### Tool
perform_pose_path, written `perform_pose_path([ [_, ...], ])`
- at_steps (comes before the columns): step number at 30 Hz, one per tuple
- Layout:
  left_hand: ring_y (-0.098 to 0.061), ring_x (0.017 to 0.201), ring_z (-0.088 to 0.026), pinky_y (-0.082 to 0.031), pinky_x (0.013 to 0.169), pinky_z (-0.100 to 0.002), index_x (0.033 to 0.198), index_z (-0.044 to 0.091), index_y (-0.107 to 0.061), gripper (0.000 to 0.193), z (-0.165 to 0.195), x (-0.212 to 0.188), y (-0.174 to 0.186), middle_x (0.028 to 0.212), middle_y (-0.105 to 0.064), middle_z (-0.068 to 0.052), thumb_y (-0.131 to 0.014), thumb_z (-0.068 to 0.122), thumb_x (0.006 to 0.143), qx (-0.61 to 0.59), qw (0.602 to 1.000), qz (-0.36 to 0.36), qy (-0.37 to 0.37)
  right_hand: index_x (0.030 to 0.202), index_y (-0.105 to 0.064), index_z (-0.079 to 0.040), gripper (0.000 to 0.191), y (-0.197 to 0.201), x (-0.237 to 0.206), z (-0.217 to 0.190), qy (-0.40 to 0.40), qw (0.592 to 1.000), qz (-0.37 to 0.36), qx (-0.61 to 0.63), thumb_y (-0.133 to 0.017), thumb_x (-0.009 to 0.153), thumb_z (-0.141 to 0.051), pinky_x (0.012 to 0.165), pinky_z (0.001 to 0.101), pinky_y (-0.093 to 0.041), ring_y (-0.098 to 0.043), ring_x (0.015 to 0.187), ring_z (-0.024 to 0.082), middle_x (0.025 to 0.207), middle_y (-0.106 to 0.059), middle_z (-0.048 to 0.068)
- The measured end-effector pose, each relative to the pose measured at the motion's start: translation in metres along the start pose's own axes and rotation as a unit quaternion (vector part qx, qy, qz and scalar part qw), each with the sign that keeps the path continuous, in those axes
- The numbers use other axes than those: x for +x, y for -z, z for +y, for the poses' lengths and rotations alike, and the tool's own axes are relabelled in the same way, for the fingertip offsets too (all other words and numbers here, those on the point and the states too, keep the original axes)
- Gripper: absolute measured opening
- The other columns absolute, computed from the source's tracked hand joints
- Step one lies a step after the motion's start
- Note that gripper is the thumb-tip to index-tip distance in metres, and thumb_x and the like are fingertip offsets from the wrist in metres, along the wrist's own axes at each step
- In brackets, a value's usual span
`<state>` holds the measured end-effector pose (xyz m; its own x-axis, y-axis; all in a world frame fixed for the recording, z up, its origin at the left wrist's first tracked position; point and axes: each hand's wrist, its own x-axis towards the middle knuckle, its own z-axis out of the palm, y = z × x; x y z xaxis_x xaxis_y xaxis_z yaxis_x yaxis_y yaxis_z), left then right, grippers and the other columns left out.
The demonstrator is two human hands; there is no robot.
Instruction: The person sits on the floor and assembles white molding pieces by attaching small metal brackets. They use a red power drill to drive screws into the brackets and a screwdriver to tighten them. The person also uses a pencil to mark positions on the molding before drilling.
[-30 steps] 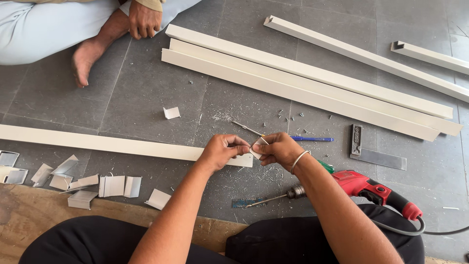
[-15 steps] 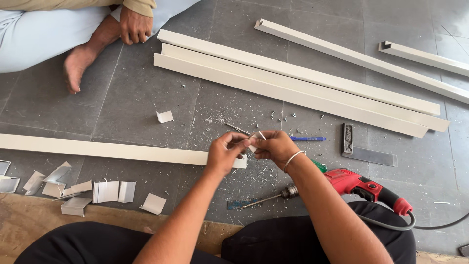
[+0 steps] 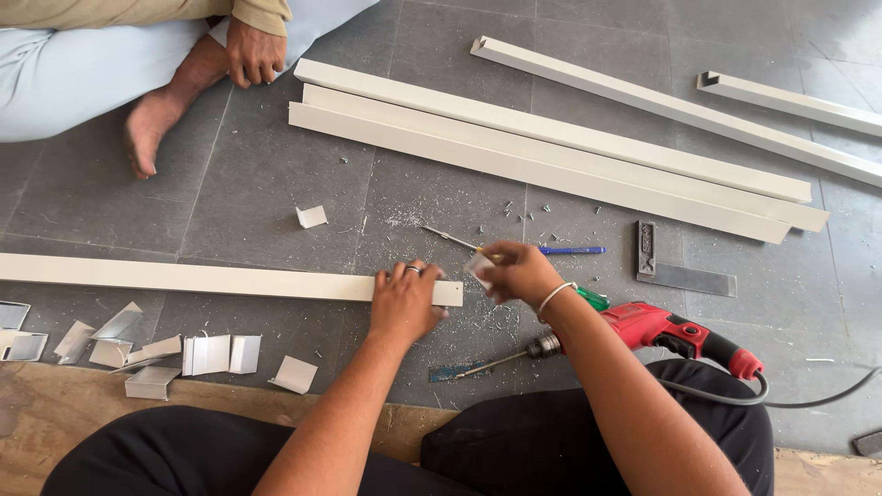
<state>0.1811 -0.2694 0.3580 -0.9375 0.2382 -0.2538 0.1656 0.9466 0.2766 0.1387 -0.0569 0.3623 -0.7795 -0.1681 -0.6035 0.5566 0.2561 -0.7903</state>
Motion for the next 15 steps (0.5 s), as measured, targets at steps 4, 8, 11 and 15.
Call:
perform_pose_path([
  [4, -0.059, 0.121, -0.022, -0.036, 0.109, -0.048, 0.126, 0.020, -0.064, 0.062, -0.005, -0.006, 0.007, 0.123, -0.068, -0.003, -0.083, 0.051, 0.076, -0.004, 1.000, 0.005, 0.000, 0.126, -0.069, -0.005, 0.041, -0.006, -0.005, 0.009, 0.124, 0.983, 0.078, -0.107, -0.077, 0.086, -0.010, 0.061, 0.0301, -0.059, -0.070, 0.070, 0.018, 0.096, -0.077, 0.016],
  [8, -0.065, 0.112, -0.023, -0.042, 0.103, -0.046, 0.123, 0.024, -0.068, 0.053, -0.014, -0.001, 0.017, 0.108, -0.074, -0.006, -0.059, 0.064, 0.090, -0.050, 0.996, -0.072, -0.025, 0.117, -0.073, 0.000, 0.029, -0.005, -0.005, 0.019, 0.153, 0.981, 0.122, -0.009, -0.072, 0.090, -0.012, 0.060, 0.0293, -0.059, -0.072, 0.071, 0.015, 0.093, -0.077, 0.012],
  [11, -0.073, 0.093, -0.026, -0.055, 0.090, -0.045, 0.106, 0.022, -0.077, 0.060, -0.017, 0.006, 0.024, 0.097, -0.077, -0.008, -0.039, 0.068, 0.098, -0.049, 0.992, -0.114, 0.012, 0.117, -0.070, 0.003, 0.028, 0.004, -0.006, 0.026, 0.061, 0.982, 0.123, 0.127, -0.069, 0.091, -0.009, 0.055, 0.0315, -0.057, -0.067, 0.065, 0.019, 0.092, -0.074, 0.014],
  [15, -0.075, 0.086, -0.025, -0.056, 0.083, -0.047, 0.098, 0.015, -0.077, 0.065, -0.025, 0.011, 0.039, 0.092, -0.077, -0.010, -0.043, 0.070, 0.099, -0.042, 0.980, -0.187, 0.058, 0.117, -0.072, 0.001, 0.032, 0.008, -0.017, 0.033, -0.044, 0.992, 0.120, 0.026, -0.075, 0.087, -0.006, 0.058, 0.0337, -0.059, -0.064, 0.066, 0.020, 0.093, -0.075, 0.018],
])
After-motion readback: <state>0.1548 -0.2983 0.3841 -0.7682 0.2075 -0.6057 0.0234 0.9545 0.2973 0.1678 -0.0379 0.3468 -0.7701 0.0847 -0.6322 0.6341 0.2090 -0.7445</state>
